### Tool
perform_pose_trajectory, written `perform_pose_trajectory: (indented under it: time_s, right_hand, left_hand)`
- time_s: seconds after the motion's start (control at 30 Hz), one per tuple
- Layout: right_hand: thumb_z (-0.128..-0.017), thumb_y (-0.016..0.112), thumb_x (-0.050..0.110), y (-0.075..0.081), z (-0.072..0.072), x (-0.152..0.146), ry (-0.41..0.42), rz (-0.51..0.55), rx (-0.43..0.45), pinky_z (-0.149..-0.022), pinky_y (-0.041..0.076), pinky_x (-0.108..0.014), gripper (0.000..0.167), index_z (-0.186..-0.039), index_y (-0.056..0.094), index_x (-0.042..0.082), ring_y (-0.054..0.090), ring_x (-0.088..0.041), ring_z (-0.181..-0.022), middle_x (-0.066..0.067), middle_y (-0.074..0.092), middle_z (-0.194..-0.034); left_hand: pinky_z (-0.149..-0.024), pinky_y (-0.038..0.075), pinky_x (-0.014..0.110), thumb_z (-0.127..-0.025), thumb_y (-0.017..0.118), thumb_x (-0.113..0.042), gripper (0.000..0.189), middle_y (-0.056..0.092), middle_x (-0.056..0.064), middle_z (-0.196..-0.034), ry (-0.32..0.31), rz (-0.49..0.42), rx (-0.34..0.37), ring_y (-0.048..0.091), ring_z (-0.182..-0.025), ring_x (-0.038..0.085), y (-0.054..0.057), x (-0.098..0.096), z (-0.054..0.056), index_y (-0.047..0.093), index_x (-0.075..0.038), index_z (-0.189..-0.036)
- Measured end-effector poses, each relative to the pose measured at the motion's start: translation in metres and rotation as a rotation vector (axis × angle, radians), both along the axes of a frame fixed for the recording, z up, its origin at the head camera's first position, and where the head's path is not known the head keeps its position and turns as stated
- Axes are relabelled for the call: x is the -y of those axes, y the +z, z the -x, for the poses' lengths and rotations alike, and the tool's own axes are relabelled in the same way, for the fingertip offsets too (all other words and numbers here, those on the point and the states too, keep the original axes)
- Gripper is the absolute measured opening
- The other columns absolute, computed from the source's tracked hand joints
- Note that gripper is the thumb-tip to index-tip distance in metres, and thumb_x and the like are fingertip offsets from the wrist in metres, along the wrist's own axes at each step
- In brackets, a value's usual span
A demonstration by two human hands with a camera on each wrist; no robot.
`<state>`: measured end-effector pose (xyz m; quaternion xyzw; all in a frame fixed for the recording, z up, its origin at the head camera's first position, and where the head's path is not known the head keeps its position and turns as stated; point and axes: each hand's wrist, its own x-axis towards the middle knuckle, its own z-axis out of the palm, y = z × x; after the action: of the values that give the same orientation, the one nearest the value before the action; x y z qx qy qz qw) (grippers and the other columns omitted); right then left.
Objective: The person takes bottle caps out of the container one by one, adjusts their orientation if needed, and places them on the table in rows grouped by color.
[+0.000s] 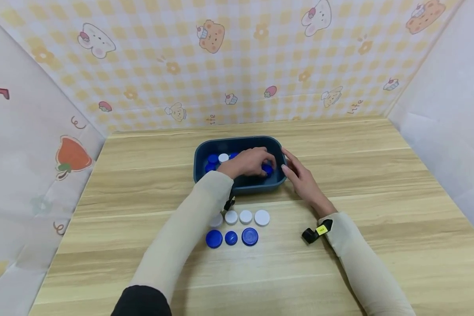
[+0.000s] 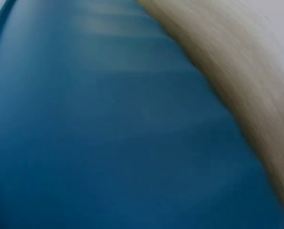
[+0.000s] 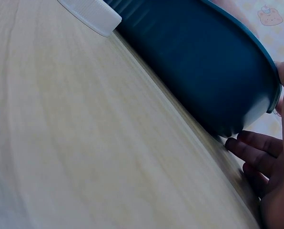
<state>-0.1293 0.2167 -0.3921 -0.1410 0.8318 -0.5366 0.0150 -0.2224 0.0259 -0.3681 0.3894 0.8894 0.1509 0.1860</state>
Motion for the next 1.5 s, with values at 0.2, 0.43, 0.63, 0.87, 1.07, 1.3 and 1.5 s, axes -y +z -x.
perform_pose_trajectory:
  time_s: [0.2,0.43,0.63,0.87,1.07,1.3,1.5]
  right_hand:
    - [-0.103,0.045,0.025,-0.006,0.003,-0.003,0.011,0.013,0.005,-0.096,0.038,-0.048,0.053,-0.152,0.027,0.018,0.047,-0.031,-0.123,-0.021,0.046,-0.139]
    - [-0.102,0.045,0.029,-0.029,0.015,-0.010,0.000,0.004,0.015,-0.095,0.038,-0.045,0.053,-0.151,0.026,0.031,0.046,-0.026,-0.124,-0.015,0.046,-0.141]
    - [-0.103,0.044,0.026,-0.008,0.005,-0.004,0.014,0.004,0.011,-0.092,0.039,-0.045,0.053,-0.152,0.026,0.021,0.048,-0.030,-0.120,-0.020,0.047,-0.139]
    - [-0.103,0.042,0.024,0.000,0.000,0.000,0.008,-0.009,0.007,-0.092,0.040,-0.043,0.053,-0.152,0.025,0.017,0.049,-0.031,-0.117,-0.022,0.047,-0.138]
    - [-0.103,0.043,0.022,-0.001,0.000,0.000,0.010,0.005,0.010,-0.097,0.038,-0.047,0.053,-0.152,0.025,0.016,0.047,-0.030,-0.123,-0.021,0.046,-0.139]
    - [-0.103,0.043,0.028,-0.023,0.011,-0.007,0.021,0.023,0.008,-0.099,0.037,-0.048,0.052,-0.152,0.025,0.030,0.047,-0.027,-0.124,-0.015,0.045,-0.142]
    - [-0.102,0.044,0.034,-0.034,0.015,-0.010,0.013,0.037,-0.006,-0.100,0.037,-0.049,0.051,-0.150,0.026,0.039,0.045,-0.026,-0.127,-0.012,0.044,-0.143]
  left_hand:
    - [-0.083,0.043,0.034,-0.087,0.072,-0.026,0.025,0.049,-0.002,-0.105,0.007,-0.046,-0.029,0.050,-0.097,0.015,0.005,0.008,-0.004,0.067,-0.027,-0.111]
    - [-0.084,0.044,0.032,-0.088,0.070,-0.029,0.027,0.051,-0.002,-0.111,0.003,-0.069,-0.042,0.052,-0.102,0.015,0.015,0.013,-0.015,0.066,-0.029,-0.114]
    - [-0.083,0.044,0.030,-0.088,0.070,-0.029,0.027,0.052,-0.002,-0.110,0.021,-0.107,-0.036,0.052,-0.101,0.015,0.018,0.019,-0.022,0.066,-0.029,-0.115]
    - [-0.082,0.044,0.029,-0.088,0.071,-0.027,0.027,0.052,-0.002,-0.110,-0.004,-0.202,-0.001,0.052,-0.101,0.020,0.027,0.025,-0.036,0.066,-0.027,-0.114]
    - [-0.079,0.044,0.025,-0.088,0.070,-0.027,0.026,0.052,-0.002,-0.112,-0.057,-0.255,-0.033,0.054,-0.099,0.021,0.038,0.027,-0.054,0.066,-0.026,-0.113]
    - [-0.069,0.043,0.022,-0.087,0.071,-0.021,0.025,0.052,-0.003,-0.110,-0.213,-0.378,-0.097,0.050,-0.084,0.013,0.037,0.030,-0.078,0.068,-0.020,-0.112]
    - [-0.074,0.042,0.020,-0.087,0.072,-0.018,0.026,0.052,-0.001,-0.112,-0.326,-0.368,-0.051,0.053,-0.091,0.014,0.027,0.027,-0.096,0.067,-0.020,-0.112]
